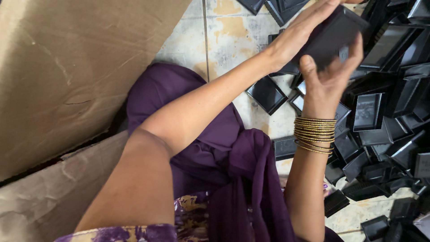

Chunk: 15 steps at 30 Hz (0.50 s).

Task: The person sits on the floor among a large pile of black plastic boxes and repeatedly picks up boxes, turns them over in their hands, and places them into a large open cardboard box beside them. They continue transferring boxes one at a time from the floor pile into the cardboard box.

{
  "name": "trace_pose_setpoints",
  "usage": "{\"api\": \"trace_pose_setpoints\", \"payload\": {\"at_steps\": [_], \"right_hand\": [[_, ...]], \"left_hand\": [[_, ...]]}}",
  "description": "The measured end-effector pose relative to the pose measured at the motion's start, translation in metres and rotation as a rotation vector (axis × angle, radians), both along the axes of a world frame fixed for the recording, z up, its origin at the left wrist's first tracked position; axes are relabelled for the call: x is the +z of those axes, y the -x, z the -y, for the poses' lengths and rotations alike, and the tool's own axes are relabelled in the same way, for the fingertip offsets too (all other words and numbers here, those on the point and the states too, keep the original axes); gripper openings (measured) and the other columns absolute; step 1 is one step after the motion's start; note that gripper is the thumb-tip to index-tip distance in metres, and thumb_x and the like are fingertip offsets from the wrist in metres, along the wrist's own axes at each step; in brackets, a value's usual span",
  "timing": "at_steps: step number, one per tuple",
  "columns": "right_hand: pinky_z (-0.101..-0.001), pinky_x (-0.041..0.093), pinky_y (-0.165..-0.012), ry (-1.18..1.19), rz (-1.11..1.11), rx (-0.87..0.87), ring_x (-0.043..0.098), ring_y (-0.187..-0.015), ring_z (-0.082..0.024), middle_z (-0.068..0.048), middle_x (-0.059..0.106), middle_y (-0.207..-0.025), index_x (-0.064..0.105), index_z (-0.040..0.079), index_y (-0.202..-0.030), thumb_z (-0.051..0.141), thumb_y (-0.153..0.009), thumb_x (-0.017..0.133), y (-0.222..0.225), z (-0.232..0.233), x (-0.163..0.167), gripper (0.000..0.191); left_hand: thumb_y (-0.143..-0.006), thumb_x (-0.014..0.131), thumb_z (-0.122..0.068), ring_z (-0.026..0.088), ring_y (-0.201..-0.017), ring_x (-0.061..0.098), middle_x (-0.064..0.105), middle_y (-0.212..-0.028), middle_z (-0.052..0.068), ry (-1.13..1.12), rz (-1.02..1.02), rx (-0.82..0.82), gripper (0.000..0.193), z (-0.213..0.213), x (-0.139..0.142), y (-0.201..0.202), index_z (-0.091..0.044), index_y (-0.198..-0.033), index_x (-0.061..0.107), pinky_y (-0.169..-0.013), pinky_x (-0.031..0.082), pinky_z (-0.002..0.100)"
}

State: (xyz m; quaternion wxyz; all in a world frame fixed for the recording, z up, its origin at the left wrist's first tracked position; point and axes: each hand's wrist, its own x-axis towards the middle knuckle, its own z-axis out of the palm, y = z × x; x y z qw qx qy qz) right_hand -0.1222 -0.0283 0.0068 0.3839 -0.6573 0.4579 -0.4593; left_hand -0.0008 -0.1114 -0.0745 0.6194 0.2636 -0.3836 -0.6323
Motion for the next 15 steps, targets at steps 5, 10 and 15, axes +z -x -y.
{"api": "trace_pose_setpoints", "payload": {"at_steps": [5,10,15], "right_hand": [[-0.0295,0.058,-0.103,-0.032,-0.299,-0.102,0.065,-0.110,-0.016,-0.009,0.066,-0.124,0.057,0.000,-0.135,0.010,-0.105,0.088,0.001,-0.008,0.010,0.045],[-0.0273,0.057,-0.094,0.060,-0.405,-0.047,0.067,-0.102,-0.014,-0.014,0.068,-0.114,0.059,-0.003,-0.131,0.010,-0.103,0.087,-0.019,-0.023,0.015,0.042],[-0.0257,0.061,-0.086,0.020,-0.374,-0.157,0.073,-0.088,-0.013,-0.006,0.073,-0.099,0.057,-0.003,-0.123,0.015,-0.107,0.085,-0.028,-0.036,0.003,0.038]], "left_hand": [[-0.104,0.049,-0.048,0.017,-0.068,0.070,0.068,-0.079,0.006,0.103,0.628,0.353,0.047,0.005,0.010,-0.019,-0.005,-0.096,0.067,-0.066,0.053,0.036],[-0.099,0.052,-0.039,0.022,-0.051,0.060,0.056,-0.058,0.002,-0.009,0.767,0.602,0.036,0.002,0.020,-0.022,-0.008,-0.084,0.062,-0.052,0.044,0.039],[-0.101,0.050,-0.031,0.029,-0.058,0.059,0.058,-0.061,0.004,0.223,0.929,0.804,0.032,0.002,0.021,-0.028,-0.009,-0.082,0.063,-0.056,0.043,0.044]]}}
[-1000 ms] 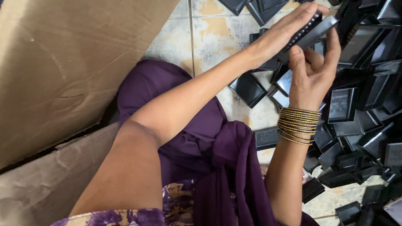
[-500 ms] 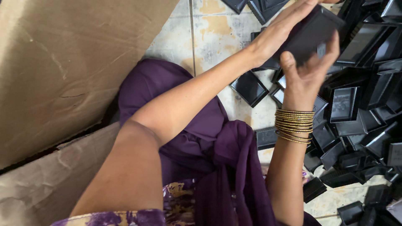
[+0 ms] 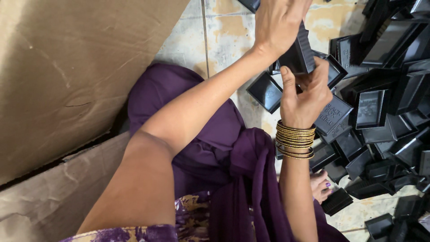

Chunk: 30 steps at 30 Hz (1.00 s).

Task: The person sits on the floor among a large pile of black plastic boxes and repeatedly picks up boxes, turns them over in their hands, and places them into a large open cardboard box beside them. They continue transferring boxes one at a time from the floor pile into the cardboard box.

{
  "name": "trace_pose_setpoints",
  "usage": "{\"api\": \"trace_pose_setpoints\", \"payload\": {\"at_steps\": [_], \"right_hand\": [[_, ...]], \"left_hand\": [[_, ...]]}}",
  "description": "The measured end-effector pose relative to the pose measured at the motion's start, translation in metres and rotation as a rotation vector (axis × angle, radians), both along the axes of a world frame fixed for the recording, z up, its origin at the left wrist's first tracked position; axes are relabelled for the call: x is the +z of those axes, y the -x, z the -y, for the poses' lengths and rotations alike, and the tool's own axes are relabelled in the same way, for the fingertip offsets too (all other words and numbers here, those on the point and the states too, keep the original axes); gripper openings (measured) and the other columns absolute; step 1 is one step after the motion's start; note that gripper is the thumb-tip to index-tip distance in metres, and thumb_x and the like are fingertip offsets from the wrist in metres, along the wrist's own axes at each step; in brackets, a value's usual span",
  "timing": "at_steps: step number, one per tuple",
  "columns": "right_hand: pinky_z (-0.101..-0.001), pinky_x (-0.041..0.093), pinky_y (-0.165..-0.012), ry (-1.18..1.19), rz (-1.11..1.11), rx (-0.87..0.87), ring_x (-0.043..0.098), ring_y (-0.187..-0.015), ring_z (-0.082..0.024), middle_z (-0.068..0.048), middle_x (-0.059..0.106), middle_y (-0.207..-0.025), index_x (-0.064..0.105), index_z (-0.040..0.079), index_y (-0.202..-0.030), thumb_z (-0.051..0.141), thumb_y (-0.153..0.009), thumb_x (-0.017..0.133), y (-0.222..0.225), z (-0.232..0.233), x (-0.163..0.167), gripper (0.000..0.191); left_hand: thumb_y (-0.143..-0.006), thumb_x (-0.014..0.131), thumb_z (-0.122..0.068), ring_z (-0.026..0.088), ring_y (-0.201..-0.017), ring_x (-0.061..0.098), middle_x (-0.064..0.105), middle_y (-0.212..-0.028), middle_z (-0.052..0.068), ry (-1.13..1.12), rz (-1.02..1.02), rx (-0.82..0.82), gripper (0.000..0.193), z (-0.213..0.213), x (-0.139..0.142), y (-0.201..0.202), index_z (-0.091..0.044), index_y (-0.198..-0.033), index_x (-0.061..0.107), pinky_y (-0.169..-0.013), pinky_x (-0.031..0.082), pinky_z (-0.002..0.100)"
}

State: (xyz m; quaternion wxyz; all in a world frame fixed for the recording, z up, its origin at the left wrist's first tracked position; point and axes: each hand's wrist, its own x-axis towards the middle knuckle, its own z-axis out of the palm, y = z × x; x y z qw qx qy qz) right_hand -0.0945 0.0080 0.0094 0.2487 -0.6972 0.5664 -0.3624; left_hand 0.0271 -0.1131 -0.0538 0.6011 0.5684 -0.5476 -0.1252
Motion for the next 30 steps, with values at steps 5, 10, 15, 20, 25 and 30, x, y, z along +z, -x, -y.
{"api": "trace_pose_setpoints", "payload": {"at_steps": [5,10,15,20,25,30], "right_hand": [[-0.0249,0.056,-0.078,-0.159,0.355,-0.020,0.064,-0.087,-0.010,-0.004,0.070,-0.103,0.057,-0.001,-0.126,0.015,-0.107,0.083,0.010,0.009,-0.002,0.037],[-0.0344,0.065,-0.088,-0.225,1.019,-0.101,0.073,-0.093,-0.017,-0.009,0.069,-0.102,0.052,0.003,-0.124,0.022,-0.098,0.076,-0.006,0.048,0.033,0.040],[-0.0354,0.058,-0.095,-0.373,1.153,0.334,0.065,-0.101,-0.020,-0.010,0.066,-0.114,0.049,0.000,-0.135,0.020,-0.106,0.071,-0.074,0.051,0.078,0.042],[-0.0351,0.055,-0.095,0.011,0.152,0.662,0.069,-0.106,-0.026,-0.013,0.069,-0.118,0.061,-0.001,-0.127,0.013,-0.114,0.066,-0.088,0.050,0.071,0.020],[-0.0505,0.042,-0.111,0.513,-0.489,0.056,0.052,-0.127,-0.041,-0.021,0.051,-0.137,0.050,-0.007,-0.134,0.014,-0.097,0.079,0.021,0.090,0.009,0.051],[-0.0458,0.050,-0.090,0.332,-0.621,-0.103,0.057,-0.101,-0.035,-0.018,0.051,-0.110,0.060,0.001,-0.107,0.001,-0.086,0.084,0.131,0.094,-0.029,0.032]], "left_hand": [[-0.098,0.045,-0.042,0.020,-0.056,0.065,0.063,-0.059,0.003,-0.319,-0.392,-0.125,0.044,0.007,-0.028,0.013,-0.011,-0.073,0.065,-0.057,0.048,0.038],[-0.103,0.043,-0.036,0.025,-0.069,0.063,0.072,-0.078,0.017,-0.440,-1.200,-0.187,0.050,0.035,-0.073,0.013,0.003,-0.094,0.071,-0.064,0.052,0.040],[-0.102,0.044,-0.037,0.024,-0.072,0.062,0.071,-0.086,0.015,-0.645,-1.591,-0.521,0.044,0.022,-0.080,0.000,0.000,-0.097,0.067,-0.065,0.052,0.041],[-0.100,0.046,-0.037,0.022,-0.072,0.062,0.071,-0.089,0.012,-0.702,-1.643,-0.654,0.040,0.014,-0.065,-0.006,-0.002,-0.096,0.066,-0.066,0.052,0.039],[-0.099,0.048,-0.037,0.020,-0.073,0.061,0.071,-0.091,0.010,-0.612,-1.557,-0.543,0.036,0.025,-0.064,-0.003,-0.005,-0.095,0.065,-0.067,0.052,0.038],[-0.099,0.052,-0.036,0.020,-0.080,0.062,0.072,-0.096,0.009,-0.498,-1.363,-0.579,0.036,0.026,-0.064,0.003,-0.004,-0.100,0.067,-0.071,0.052,0.039]]}}
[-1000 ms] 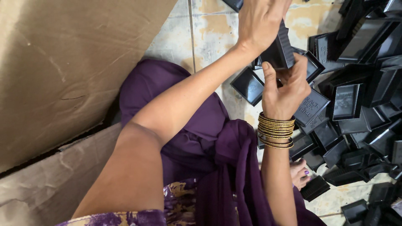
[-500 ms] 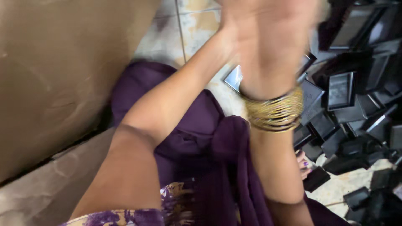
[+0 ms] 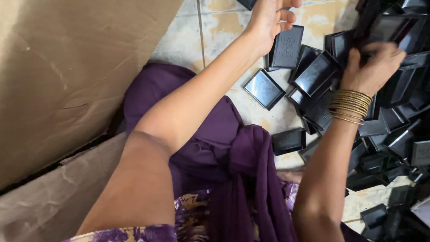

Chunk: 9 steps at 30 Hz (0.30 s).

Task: The person sits on the floor among a large pile of black plastic boxes and repeatedly picks up boxes, turns them over in their hands, and places them into a large open cardboard box beside them. They continue transferring boxes one at a time from the floor pile into the cardboard box.

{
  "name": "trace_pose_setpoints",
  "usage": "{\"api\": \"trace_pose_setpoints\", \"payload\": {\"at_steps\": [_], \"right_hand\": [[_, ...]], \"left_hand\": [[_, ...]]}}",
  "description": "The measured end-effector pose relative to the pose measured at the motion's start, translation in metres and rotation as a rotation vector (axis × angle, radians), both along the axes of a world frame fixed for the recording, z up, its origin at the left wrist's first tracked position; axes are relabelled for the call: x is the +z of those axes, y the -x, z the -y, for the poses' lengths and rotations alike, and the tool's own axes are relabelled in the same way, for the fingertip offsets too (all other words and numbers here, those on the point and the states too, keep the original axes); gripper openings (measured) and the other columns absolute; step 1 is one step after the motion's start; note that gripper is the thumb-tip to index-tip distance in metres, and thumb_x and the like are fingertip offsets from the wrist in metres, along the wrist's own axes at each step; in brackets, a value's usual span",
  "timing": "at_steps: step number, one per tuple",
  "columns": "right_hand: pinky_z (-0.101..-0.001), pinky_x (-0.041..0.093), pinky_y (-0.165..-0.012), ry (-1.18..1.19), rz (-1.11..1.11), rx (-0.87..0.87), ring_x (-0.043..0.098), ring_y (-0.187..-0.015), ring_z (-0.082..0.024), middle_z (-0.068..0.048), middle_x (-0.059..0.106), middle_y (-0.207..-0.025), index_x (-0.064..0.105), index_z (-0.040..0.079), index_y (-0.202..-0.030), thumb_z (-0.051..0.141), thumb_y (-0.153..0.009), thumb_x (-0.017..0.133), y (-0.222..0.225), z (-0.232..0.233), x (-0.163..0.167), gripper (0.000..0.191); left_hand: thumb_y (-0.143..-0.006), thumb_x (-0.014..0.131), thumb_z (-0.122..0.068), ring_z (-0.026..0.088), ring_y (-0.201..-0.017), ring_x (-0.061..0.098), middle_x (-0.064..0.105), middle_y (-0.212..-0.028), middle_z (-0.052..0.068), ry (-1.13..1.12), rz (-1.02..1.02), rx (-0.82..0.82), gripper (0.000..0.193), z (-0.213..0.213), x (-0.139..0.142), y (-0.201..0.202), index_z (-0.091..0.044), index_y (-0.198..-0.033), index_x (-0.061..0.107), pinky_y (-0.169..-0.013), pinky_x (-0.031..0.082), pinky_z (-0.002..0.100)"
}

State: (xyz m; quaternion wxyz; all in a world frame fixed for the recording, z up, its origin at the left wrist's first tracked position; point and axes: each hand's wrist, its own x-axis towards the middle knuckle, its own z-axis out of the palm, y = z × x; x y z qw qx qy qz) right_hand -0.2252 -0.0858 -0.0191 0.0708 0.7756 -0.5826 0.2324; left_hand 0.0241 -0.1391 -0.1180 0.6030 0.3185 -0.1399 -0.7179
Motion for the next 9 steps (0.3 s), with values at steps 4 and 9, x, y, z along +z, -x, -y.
{"api": "trace_pose_setpoints", "payload": {"at_steps": [4,9], "right_hand": [[-0.0332,0.054,-0.079,-0.221,0.487,-0.058,0.062,-0.086,-0.020,-0.010,0.059,-0.104,0.062,0.000,-0.105,0.001,-0.103,0.077,-0.005,-0.006,0.009,0.015],[-0.0352,0.056,-0.089,-0.509,0.614,0.478,0.064,-0.107,-0.024,-0.015,0.063,-0.125,0.065,-0.005,-0.114,-0.004,-0.107,0.068,-0.091,-0.025,0.060,0.008]], "left_hand": [[-0.099,0.051,-0.044,0.016,-0.101,0.072,0.075,-0.111,0.004,0.279,0.438,-0.078,0.046,0.008,0.013,0.019,-0.006,-0.116,0.068,-0.083,0.059,0.030],[-0.102,0.057,-0.043,0.023,-0.105,0.072,0.075,-0.112,0.012,0.402,0.524,-0.080,0.049,-0.002,0.015,0.046,0.001,-0.123,0.065,-0.090,0.059,0.033]]}}
